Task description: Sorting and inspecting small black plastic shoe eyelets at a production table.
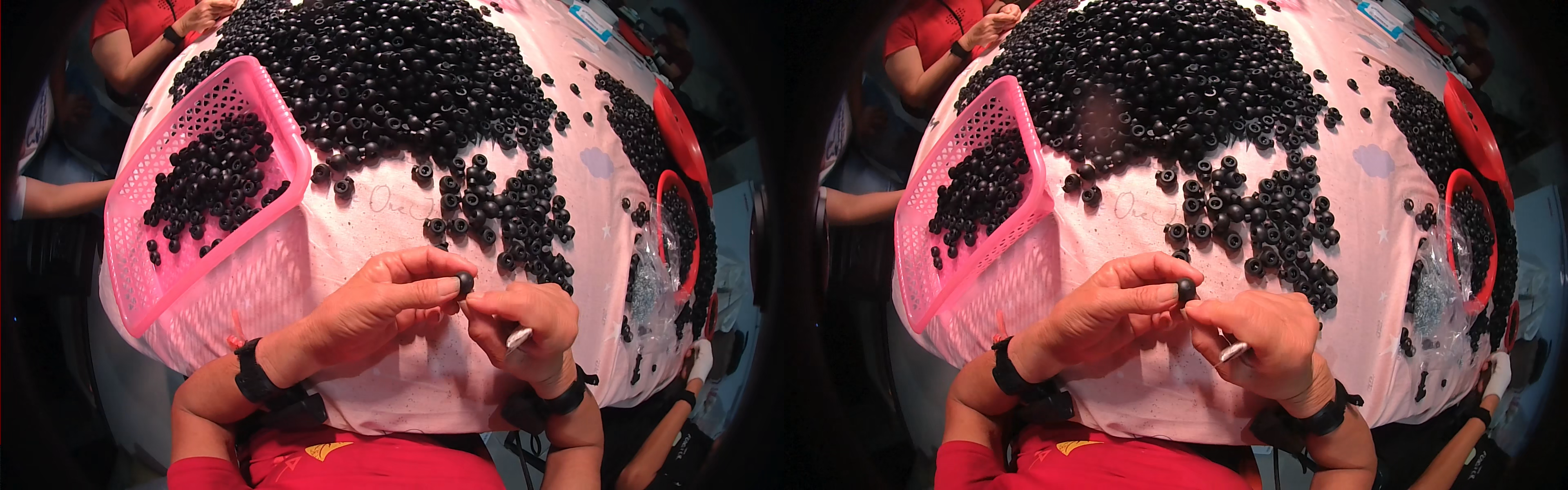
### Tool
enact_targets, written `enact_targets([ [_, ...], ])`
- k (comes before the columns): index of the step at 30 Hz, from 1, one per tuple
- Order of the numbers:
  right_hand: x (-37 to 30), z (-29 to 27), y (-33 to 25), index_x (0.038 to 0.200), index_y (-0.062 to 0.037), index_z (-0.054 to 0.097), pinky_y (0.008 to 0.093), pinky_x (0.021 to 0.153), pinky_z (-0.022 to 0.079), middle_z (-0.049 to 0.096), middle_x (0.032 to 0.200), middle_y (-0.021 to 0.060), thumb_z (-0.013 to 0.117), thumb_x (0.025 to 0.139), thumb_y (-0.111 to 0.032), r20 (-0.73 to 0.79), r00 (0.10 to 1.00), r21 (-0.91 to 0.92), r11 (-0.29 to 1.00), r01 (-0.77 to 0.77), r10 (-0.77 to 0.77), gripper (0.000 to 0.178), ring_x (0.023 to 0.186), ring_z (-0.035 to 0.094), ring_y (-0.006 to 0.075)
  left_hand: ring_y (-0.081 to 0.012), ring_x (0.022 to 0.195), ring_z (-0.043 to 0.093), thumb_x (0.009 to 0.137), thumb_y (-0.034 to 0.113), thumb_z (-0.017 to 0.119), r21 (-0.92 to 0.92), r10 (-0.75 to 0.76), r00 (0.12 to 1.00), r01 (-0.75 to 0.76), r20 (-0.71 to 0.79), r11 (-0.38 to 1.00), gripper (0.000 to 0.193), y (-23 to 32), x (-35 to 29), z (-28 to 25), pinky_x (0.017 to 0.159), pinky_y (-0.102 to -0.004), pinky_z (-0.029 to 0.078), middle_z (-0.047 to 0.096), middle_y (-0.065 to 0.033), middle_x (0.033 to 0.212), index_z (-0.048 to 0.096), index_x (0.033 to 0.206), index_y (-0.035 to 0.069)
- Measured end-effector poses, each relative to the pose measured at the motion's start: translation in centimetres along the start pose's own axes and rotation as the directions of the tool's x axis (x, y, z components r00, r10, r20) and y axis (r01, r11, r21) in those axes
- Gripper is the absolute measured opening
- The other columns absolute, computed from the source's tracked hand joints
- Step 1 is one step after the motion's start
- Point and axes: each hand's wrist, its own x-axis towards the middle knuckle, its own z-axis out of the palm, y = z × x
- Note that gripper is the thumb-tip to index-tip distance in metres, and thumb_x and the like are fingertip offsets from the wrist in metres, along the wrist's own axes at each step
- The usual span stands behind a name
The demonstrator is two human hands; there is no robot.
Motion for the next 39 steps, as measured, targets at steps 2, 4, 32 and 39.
enact_targets([
  [2, -0.14, 0.30, -0.33, 0.087, -0.0074, 0.066, 0.0240, 0.044, 0.043, 0.061, 0.061, 0.0037, 0.082, 0.071, -0.010, -0.009, 0.972, 0.126, 0.965, -0.231, 0.234, 0.023, 0.048, 0.058, 0.0118, -0.0100, 0.086, 0.061, 0.091, 0.012, 0.063, 0.009, 0.002, 1.000, -0.003, 0.016, 1.000, 0.029, 0.01, -0.06, -0.01, 0.076, -0.0230, 0.051, 0.064, -0.0053, 0.103, 0.057, 0.119, 0.003],
  [4, -0.17, -0.03, -0.15, 0.083, -0.0074, 0.063, 0.0232, 0.044, 0.044, 0.062, 0.061, 0.0041, 0.083, 0.072, -0.017, 0.027, 0.955, 0.124, 0.947, -0.297, 0.295, 0.024, 0.049, 0.060, 0.0106, -0.0111, 0.087, 0.061, 0.091, 0.012, 0.063, 0.015, 0.004, 0.999, -0.004, 0.033, 1.000, 0.029, 0.01, -0.09, -0.01, 0.076, -0.0241, 0.051, 0.064, -0.0058, 0.103, 0.056, 0.118, 0.003],
  [32, -0.30, 0.55, 0.54, 0.074, -0.0046, 0.058, 0.0297, 0.045, 0.047, 0.058, 0.056, 0.0076, 0.079, 0.072, -0.048, 0.205, 0.858, 0.066, 0.868, -0.492, 0.470, 0.048, 0.051, 0.063, 0.0192, -0.0063, 0.087, 0.059, 0.092, 0.012, 0.063, 0.173, 0.048, 0.993, -0.066, 0.108, 0.983, 0.030, -0.10, 0.03, -0.75, 0.072, -0.0186, 0.045, 0.063, -0.0040, 0.104, 0.057, 0.120, 0.001],
  [39, -0.15, 0.56, 0.53, 0.072, -0.0045, 0.059, 0.0290, 0.045, 0.046, 0.058, 0.057, 0.0078, 0.078, 0.073, -0.048, 0.211, 0.863, 0.066, 0.875, -0.480, 0.458, 0.047, 0.049, 0.062, 0.0187, -0.0100, 0.089, 0.061, 0.093, 0.012, 0.061, 0.186, 0.041, 0.994, -0.059, 0.100, 0.981, 0.030, -0.20, 0.11, -0.81, 0.075, -0.0253, 0.052, 0.063, -0.0063, 0.104, 0.056, 0.120, 0.000],
])
